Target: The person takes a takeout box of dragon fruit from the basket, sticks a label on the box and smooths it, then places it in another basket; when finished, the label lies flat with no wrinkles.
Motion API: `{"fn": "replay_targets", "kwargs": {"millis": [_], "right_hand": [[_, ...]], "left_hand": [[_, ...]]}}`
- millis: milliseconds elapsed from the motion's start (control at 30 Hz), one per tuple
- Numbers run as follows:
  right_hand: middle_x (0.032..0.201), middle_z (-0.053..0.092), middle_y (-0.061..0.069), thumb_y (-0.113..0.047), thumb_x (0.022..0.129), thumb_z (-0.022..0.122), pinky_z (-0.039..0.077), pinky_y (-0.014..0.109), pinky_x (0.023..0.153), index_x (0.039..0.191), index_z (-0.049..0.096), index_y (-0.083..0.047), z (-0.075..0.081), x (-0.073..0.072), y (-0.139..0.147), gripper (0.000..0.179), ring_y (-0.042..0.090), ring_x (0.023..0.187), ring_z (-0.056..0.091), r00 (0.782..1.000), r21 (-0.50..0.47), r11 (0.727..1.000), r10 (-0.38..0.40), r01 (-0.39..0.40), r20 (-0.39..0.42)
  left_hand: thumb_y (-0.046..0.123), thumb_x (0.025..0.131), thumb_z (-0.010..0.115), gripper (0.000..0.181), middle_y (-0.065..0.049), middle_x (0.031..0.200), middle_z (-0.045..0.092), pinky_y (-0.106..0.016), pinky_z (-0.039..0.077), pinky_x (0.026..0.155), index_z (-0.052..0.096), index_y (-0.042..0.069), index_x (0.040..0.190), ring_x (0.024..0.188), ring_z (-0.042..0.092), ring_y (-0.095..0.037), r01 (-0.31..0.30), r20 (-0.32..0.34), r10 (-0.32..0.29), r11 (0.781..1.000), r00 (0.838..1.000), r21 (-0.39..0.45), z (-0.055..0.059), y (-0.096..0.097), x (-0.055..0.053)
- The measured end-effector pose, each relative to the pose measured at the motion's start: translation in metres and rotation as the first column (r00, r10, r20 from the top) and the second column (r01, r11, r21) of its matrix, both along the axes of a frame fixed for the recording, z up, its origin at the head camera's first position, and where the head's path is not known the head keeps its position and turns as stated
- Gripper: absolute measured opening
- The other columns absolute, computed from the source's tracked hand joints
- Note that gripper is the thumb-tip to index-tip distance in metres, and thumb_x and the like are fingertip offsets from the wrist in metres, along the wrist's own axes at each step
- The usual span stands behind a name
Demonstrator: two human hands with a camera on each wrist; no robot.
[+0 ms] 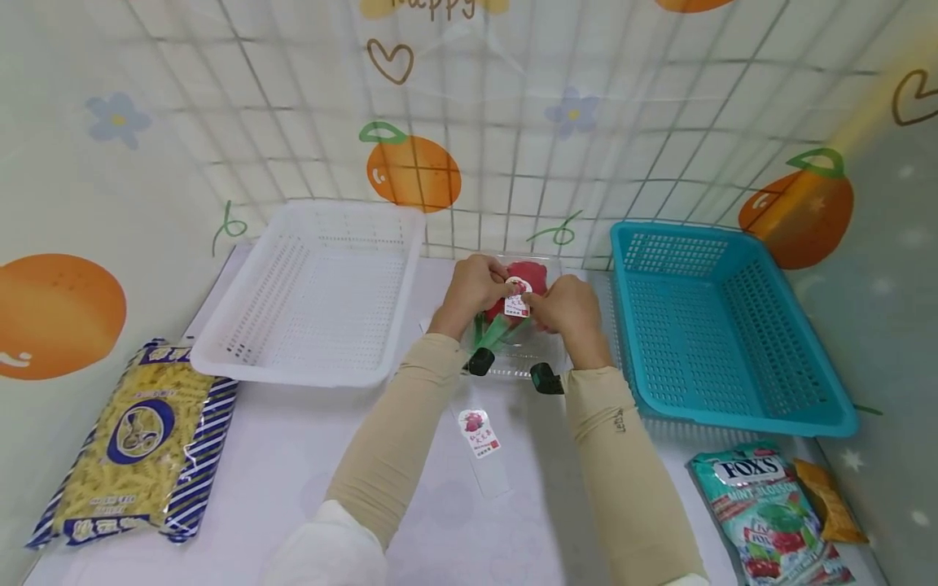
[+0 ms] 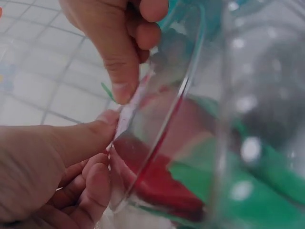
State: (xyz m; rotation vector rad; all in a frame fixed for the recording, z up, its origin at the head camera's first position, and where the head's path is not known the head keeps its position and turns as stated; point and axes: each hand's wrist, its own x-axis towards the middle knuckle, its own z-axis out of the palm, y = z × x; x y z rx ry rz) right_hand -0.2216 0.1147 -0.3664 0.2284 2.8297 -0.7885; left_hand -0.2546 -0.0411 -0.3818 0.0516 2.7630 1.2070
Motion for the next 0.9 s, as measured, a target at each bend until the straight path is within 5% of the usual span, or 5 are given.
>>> {"fn": "replay_targets", "kwargs": {"millis": [233, 533, 733, 900], "right_hand": [[0.053, 0.061, 0.001, -0.049, 0.097, 0.062, 0.041, 0.028, 0.050, 0.062, 0.071, -0.007, 0.000, -0.011, 0.003, 0.056, 0.018, 0.054, 0.060, 1.000, 0.065, 0.998, -0.009, 0.008, 0.014], [0.053, 0.059, 0.002, -0.049, 0.098, 0.060, 0.041, 0.030, 0.051, 0.055, 0.068, -0.009, 0.001, -0.011, 0.006, 0.059, 0.020, 0.058, 0.058, 0.998, 0.074, 0.995, 0.061, -0.062, 0.012], [0.059, 0.065, 0.005, -0.040, 0.095, 0.070, 0.042, 0.030, 0.055, 0.066, 0.072, -0.006, 0.003, -0.002, 0.011, 0.045, 0.020, 0.064, 0.057, 0.988, 0.046, 0.987, 0.153, -0.154, 0.013], [0.068, 0.069, 0.007, -0.035, 0.091, 0.076, 0.045, 0.029, 0.058, 0.075, 0.073, -0.005, 0.004, 0.002, 0.014, 0.034, 0.021, 0.069, 0.058, 0.981, 0.033, 0.980, 0.193, -0.194, 0.031]], "left_hand": [[0.026, 0.087, 0.083, 0.028, -0.007, 0.099, 0.073, -0.027, 0.055, 0.073, 0.071, 0.006, 0.102, 0.088, 0.065, -0.019, 0.012, 0.024, -0.012, 1.000, 1.000, -0.007, -0.001, 0.003, 0.003], [0.026, 0.093, 0.075, 0.022, -0.008, 0.090, 0.078, -0.033, 0.057, 0.077, 0.078, 0.004, 0.094, 0.091, 0.069, -0.025, -0.050, -0.163, 0.036, 0.995, 0.986, -0.088, -0.002, 0.011, 0.005], [0.028, 0.091, 0.078, 0.026, -0.008, 0.096, 0.073, -0.030, 0.057, 0.076, 0.071, 0.005, 0.101, 0.089, 0.065, -0.021, 0.020, -0.028, -0.022, 0.998, 0.999, -0.061, 0.004, 0.003, 0.006], [0.023, 0.086, 0.084, 0.033, -0.006, 0.105, 0.069, -0.030, 0.055, 0.087, 0.067, 0.007, 0.109, 0.095, 0.062, -0.019, 0.112, 0.070, -0.108, 0.992, 0.992, -0.061, 0.006, -0.004, 0.004]]}}
